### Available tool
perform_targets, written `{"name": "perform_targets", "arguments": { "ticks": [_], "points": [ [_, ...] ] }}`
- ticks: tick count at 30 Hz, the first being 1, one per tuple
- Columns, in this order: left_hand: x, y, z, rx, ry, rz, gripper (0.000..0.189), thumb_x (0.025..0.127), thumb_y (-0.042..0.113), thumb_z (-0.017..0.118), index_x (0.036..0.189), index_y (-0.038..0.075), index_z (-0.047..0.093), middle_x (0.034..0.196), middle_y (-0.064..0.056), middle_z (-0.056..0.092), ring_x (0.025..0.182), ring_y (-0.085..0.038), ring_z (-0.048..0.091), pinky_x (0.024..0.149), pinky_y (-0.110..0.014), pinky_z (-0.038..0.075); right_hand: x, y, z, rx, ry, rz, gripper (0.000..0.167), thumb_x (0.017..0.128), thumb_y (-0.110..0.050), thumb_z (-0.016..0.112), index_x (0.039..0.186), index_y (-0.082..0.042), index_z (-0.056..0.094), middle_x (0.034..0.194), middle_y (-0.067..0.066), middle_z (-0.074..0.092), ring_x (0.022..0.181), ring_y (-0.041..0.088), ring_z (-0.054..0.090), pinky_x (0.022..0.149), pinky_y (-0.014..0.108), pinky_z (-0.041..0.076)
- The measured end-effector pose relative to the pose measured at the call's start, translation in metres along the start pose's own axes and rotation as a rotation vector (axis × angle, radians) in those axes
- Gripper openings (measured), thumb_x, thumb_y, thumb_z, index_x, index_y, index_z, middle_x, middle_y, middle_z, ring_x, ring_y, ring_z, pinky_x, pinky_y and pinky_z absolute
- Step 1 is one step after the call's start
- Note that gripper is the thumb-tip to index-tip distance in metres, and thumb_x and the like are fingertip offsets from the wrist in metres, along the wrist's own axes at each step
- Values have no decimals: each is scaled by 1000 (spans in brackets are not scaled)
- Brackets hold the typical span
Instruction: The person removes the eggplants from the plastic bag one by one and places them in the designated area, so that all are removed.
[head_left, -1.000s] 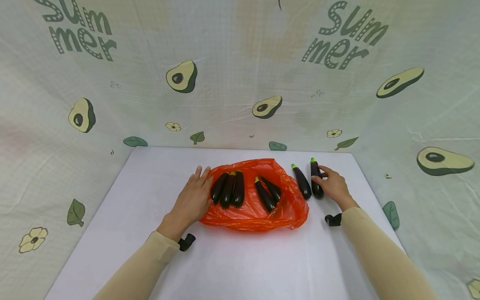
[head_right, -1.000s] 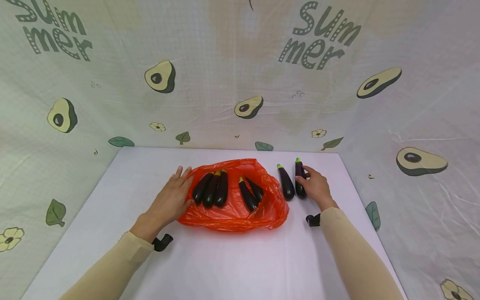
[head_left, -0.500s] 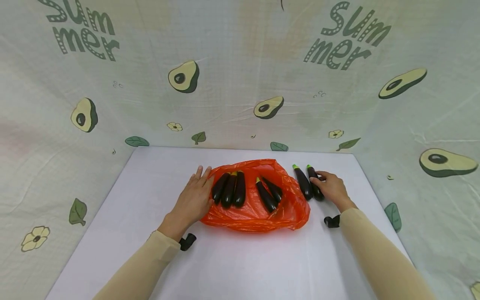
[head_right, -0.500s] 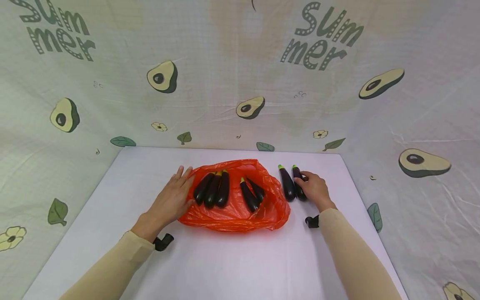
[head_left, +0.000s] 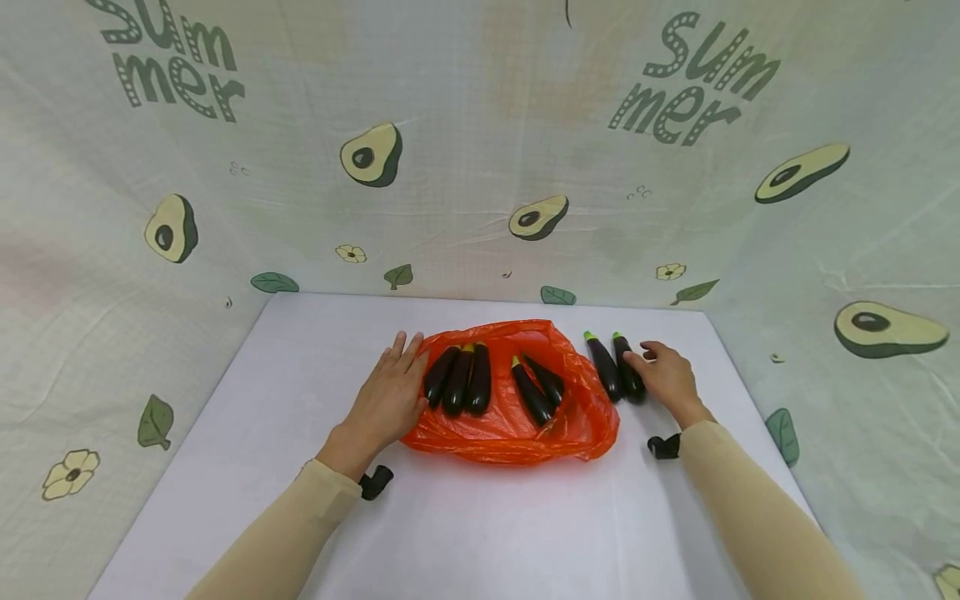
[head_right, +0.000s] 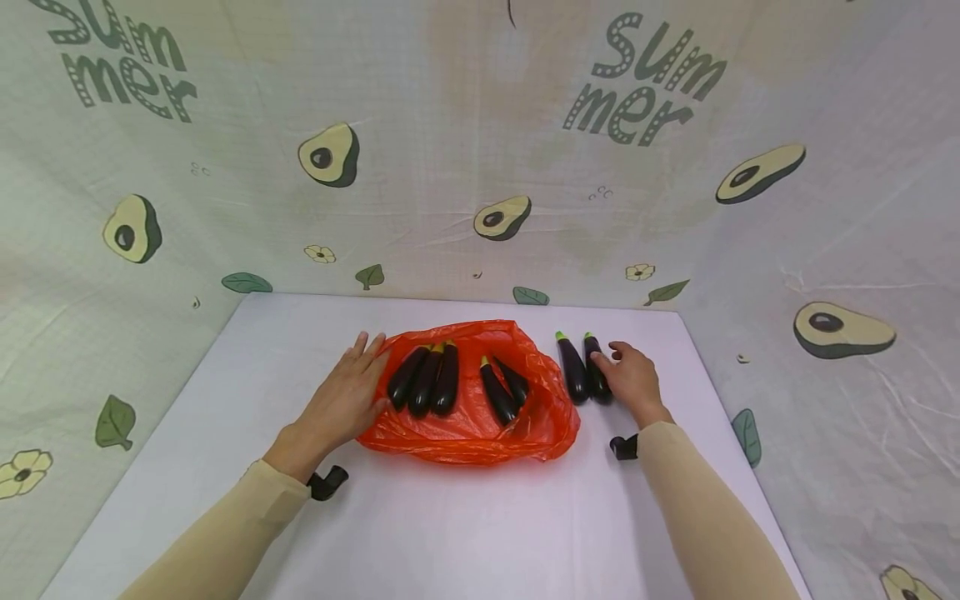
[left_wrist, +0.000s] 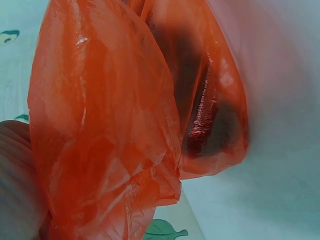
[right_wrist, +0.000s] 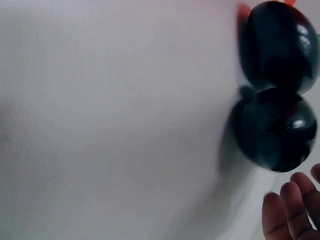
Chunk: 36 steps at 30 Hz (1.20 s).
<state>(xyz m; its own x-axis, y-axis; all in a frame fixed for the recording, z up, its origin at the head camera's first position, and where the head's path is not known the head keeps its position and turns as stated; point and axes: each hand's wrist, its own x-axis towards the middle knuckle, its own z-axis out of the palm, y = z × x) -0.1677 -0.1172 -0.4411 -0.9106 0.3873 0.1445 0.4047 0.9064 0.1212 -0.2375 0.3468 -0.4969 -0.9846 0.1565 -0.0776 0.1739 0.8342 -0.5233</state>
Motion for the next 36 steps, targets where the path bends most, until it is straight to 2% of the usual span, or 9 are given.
{"name": "perform_targets", "arguments": {
  "ticks": [4,8,12,19,24,29,36],
  "points": [
    [1,1,-2,-5,-1,-1,76,90,20,84,153,-5,50,170,-23,32,160,-45,22,127,-58,28,-9,-19,-6,34,109,-39,64,107,-43,58,150,3,51,138,30,61,122,46,62,103,60,54],
    [2,2,-3,-15,7,1,75,89,19,85,152,-6,50,169,-24,33,160,-45,23,127,-58,28,-21,-49,-15,76,211,-101,53,106,-34,63,145,2,58,132,27,66,115,43,64,98,58,56],
    [1,5,-4,-29,8,-2,76,89,19,85,152,-6,50,170,-24,32,160,-45,23,127,-58,28,-37,-81,-18,128,241,-161,50,106,-33,62,144,0,59,131,24,67,113,40,64,96,57,57],
    [3,7,-6,-31,10,-1,75,89,19,85,151,-6,51,169,-24,33,159,-46,23,127,-59,29,-74,-137,-12,222,214,-323,46,104,-27,67,142,-3,62,126,19,70,105,36,68,89,54,63],
    [4,8,-8,-42,-3,-11,76,89,19,85,152,-6,50,170,-23,31,160,-45,21,128,-58,27,-92,-158,8,224,125,-429,52,100,-24,75,146,-5,59,128,19,70,109,35,69,91,52,62],
    [5,9,-8,-53,-11,-15,77,90,19,84,153,-6,49,171,-23,30,160,-45,21,128,-57,27,-98,-162,30,227,10,-404,63,97,-24,79,153,-10,54,140,18,66,119,37,69,97,51,61],
    [3,9,-9,-65,-16,-17,77,90,19,84,154,-6,48,171,-24,30,160,-46,21,128,-58,27,-97,-158,46,169,-63,-328,68,99,-29,77,157,-10,47,146,18,61,125,36,64,104,52,58]
  ]
}}
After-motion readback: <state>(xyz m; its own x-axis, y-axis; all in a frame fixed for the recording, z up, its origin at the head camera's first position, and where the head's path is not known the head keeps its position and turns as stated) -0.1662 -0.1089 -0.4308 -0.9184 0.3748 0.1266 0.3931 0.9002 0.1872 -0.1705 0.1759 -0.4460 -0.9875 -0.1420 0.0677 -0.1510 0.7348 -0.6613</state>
